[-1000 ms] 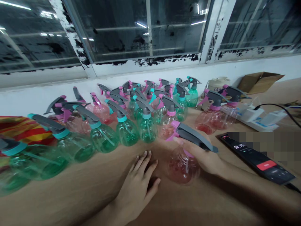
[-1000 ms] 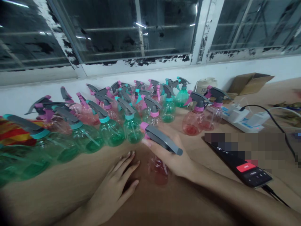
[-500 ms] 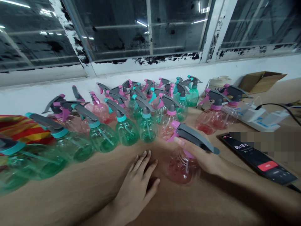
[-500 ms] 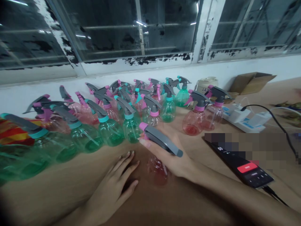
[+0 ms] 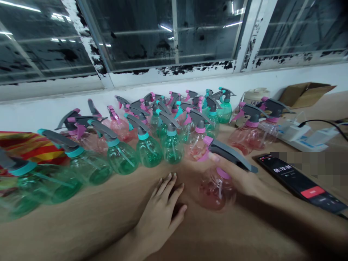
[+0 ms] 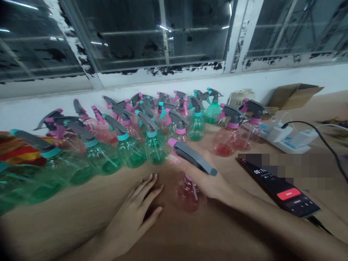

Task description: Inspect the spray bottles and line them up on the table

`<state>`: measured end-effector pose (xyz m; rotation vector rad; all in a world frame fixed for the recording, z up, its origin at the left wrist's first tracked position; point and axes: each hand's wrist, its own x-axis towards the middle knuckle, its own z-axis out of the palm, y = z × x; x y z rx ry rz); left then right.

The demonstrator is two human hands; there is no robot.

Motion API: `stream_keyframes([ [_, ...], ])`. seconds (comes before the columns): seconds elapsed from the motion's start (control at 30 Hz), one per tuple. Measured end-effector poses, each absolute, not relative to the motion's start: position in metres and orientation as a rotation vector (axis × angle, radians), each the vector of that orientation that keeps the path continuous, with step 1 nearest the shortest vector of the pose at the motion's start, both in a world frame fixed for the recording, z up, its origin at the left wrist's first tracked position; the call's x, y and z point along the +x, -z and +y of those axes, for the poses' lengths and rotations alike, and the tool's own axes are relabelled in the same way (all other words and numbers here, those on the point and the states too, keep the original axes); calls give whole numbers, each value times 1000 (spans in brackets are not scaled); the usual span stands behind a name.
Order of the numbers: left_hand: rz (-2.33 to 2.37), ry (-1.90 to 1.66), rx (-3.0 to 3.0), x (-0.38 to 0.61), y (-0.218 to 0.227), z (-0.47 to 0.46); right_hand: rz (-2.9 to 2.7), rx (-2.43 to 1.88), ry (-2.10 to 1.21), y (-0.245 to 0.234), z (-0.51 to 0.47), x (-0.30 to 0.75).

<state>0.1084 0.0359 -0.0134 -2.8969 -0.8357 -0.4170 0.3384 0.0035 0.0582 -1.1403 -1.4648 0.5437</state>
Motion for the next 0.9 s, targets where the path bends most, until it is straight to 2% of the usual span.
stream_keyframes([
  [0.9,-858,394,-2905,108,13,35,-1283,-1379,-583,-54,9,339],
])
